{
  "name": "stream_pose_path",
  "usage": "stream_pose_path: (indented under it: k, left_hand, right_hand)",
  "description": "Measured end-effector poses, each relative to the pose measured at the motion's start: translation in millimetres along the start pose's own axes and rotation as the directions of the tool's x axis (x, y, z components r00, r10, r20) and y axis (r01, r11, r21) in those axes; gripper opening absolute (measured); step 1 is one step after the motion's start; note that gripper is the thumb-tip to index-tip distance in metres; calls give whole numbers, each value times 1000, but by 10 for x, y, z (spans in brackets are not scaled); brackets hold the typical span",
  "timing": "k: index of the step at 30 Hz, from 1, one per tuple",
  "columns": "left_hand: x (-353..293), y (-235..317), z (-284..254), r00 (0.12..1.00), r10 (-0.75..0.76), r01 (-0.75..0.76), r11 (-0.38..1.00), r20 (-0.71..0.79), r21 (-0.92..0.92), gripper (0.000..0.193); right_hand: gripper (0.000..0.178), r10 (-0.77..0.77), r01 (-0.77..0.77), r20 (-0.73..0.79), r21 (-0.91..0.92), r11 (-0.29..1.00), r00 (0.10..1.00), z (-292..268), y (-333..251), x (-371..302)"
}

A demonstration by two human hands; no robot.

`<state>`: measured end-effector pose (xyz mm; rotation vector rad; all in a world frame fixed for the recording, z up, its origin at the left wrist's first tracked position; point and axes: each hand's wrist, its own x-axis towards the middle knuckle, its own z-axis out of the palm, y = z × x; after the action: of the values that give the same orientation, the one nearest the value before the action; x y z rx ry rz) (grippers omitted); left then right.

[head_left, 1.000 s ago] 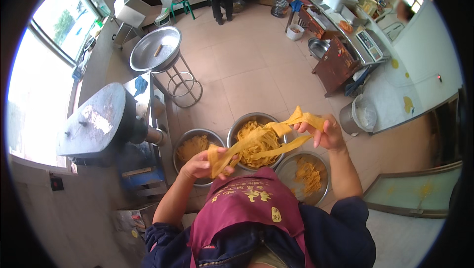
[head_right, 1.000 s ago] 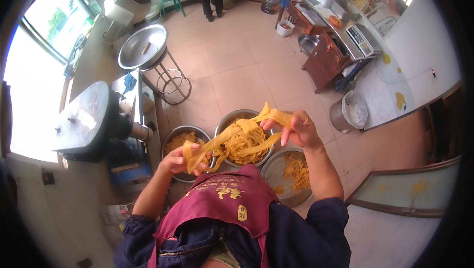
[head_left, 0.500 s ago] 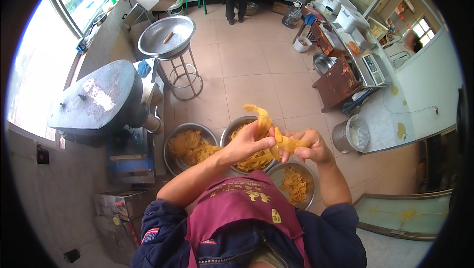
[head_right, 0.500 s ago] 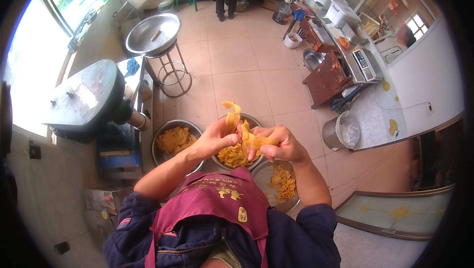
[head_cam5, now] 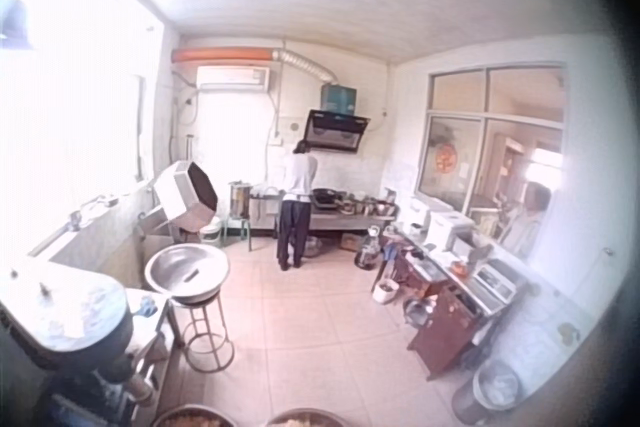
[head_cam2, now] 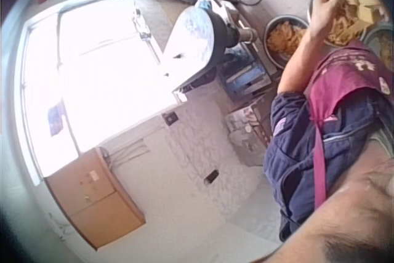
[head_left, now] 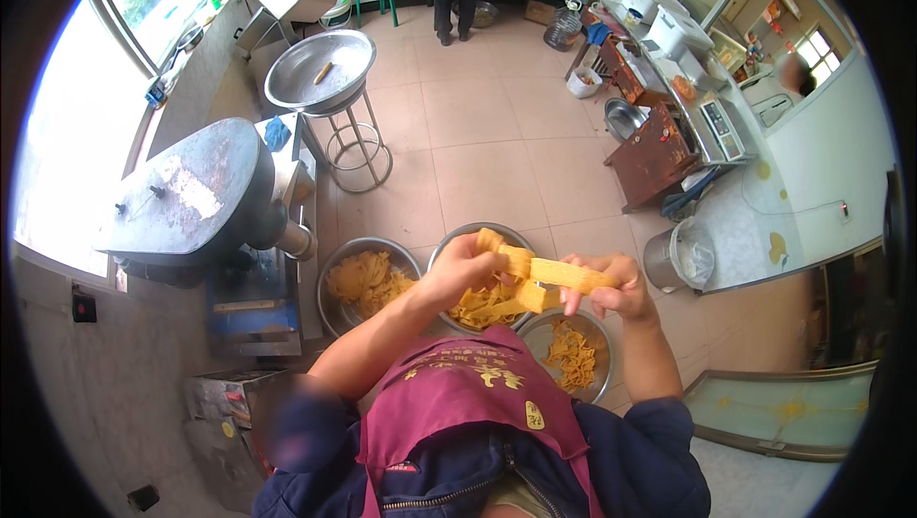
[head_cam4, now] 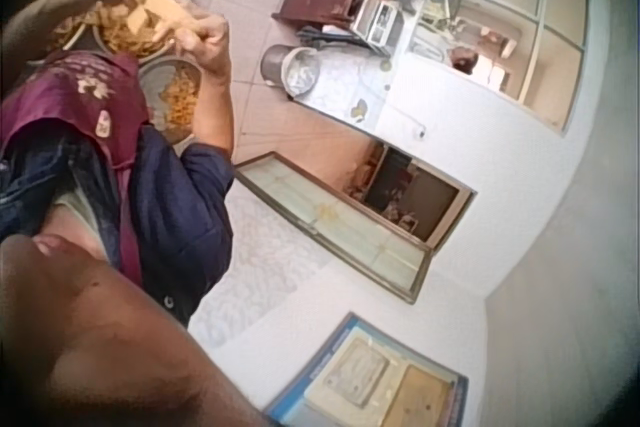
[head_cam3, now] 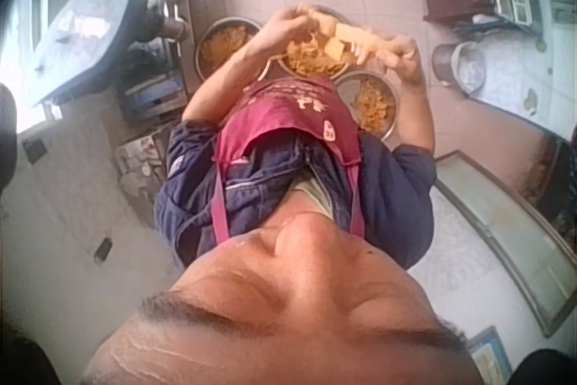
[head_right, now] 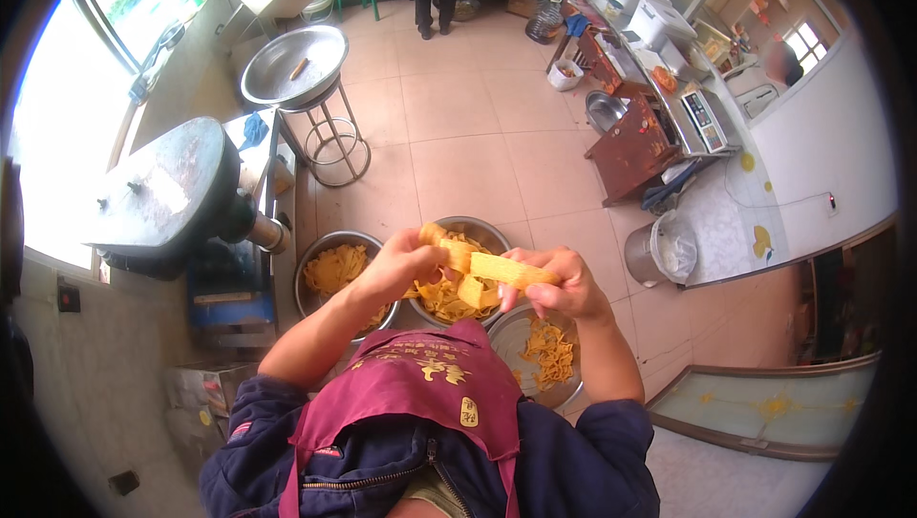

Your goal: The person repeatedly pulls and stretches long yellow noodle strands by hand, separating them into thinner strands and placing them into metal bowls. Another person works in the background at a separate station.

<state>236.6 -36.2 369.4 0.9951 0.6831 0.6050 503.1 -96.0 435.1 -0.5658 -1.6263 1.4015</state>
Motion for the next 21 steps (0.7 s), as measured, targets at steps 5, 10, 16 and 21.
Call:
stream_pose_path:
  k: [5,10,16,21]
  left_hand:
    - [107,-518,-495,997,-80,70,928,-12,-367,18]
    - [177,-870,-819,982,-189,167,853,5,-495,21]
    - [245,-1279,-1133,923,-315,105,759,-222,-643,21]
    - [166,-1286,-1036,913,-303,82,791,-272,-606,23]
  right_hand:
    - [38,-86,86,-80,1,996,993,-23,-133,-133]
    - [36,-176,194,-130,145,970,976,22,-243,-158]
    - [38,-280,314,-155,283,906,947,-84,-385,-238]
    - [43,-192,230,-173,243,942,966,-108,-310,-317]
